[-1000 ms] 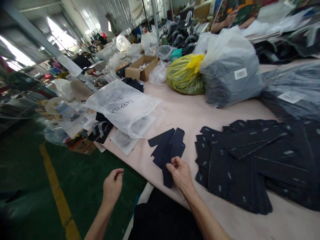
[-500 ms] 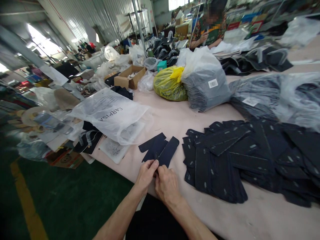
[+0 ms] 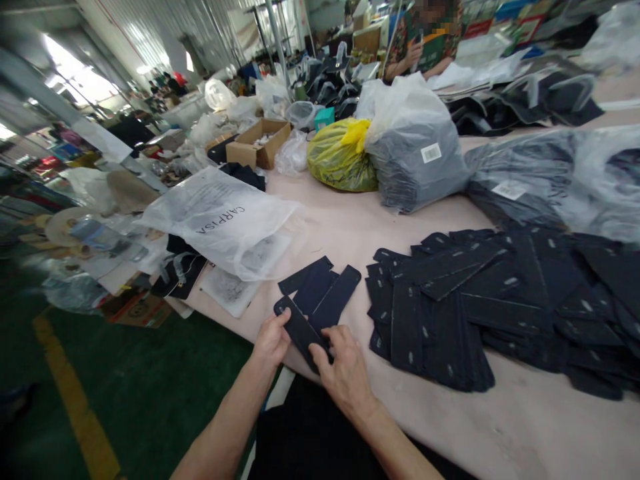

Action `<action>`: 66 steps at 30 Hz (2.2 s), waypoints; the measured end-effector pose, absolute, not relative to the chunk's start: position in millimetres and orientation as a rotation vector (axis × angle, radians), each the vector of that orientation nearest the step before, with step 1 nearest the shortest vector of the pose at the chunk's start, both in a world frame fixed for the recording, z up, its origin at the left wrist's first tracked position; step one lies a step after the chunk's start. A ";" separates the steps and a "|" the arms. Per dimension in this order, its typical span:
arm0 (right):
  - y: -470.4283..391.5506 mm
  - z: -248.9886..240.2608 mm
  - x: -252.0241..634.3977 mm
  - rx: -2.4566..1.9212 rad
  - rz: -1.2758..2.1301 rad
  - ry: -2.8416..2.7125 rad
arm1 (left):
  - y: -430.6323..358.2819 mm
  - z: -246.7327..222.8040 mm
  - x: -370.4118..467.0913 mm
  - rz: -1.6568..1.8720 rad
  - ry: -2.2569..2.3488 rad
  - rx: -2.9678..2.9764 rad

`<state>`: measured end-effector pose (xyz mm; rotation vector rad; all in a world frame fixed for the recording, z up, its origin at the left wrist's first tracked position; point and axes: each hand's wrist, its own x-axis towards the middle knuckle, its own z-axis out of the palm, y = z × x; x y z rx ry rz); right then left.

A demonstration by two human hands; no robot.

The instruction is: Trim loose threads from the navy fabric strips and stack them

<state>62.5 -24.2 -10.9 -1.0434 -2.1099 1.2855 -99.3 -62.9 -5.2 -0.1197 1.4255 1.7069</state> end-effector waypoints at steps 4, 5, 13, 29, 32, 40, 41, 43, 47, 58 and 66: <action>-13.4 -15.9 75.5 -1.091 2.037 -1.710 | -63.7 4.9 -116.1 1.844 1.314 -0.252; -13.6 -15.7 76.9 -1.050 2.204 -1.597 | -63.5 6.4 -118.1 1.857 1.302 -0.262; -26.2 -7.9 68.3 -0.980 2.475 -1.198 | -65.7 12.0 -104.5 1.726 1.286 -0.138; 12.7 -33.2 86.5 -1.425 1.800 -1.209 | -63.9 -8.5 -60.0 0.496 2.466 1.493; 8.8 -38.7 78.6 -1.360 1.748 -1.468 | -64.3 -10.9 -59.0 0.563 2.419 1.539; 15.5 -28.3 68.3 -1.308 1.631 -1.711 | -61.8 -12.4 -98.5 1.129 2.259 0.872; 14.3 -29.1 66.3 -1.296 1.625 -1.715 | -62.3 -13.7 -102.6 1.207 2.184 0.730; 10.8 -31.2 61.5 -1.271 1.603 -1.729 | -64.0 -15.8 -106.7 1.297 2.021 0.503; 4.6 -30.3 53.8 -1.189 1.386 -1.986 | -66.8 -16.0 -102.6 1.326 1.786 0.254; -2.5 -21.5 47.4 -1.068 0.973 -2.372 | -76.6 18.8 -113.1 1.647 1.538 -0.092; -11.3 3.9 49.9 -0.901 2.080 -1.404 | -75.5 27.9 -70.8 1.621 1.249 -0.189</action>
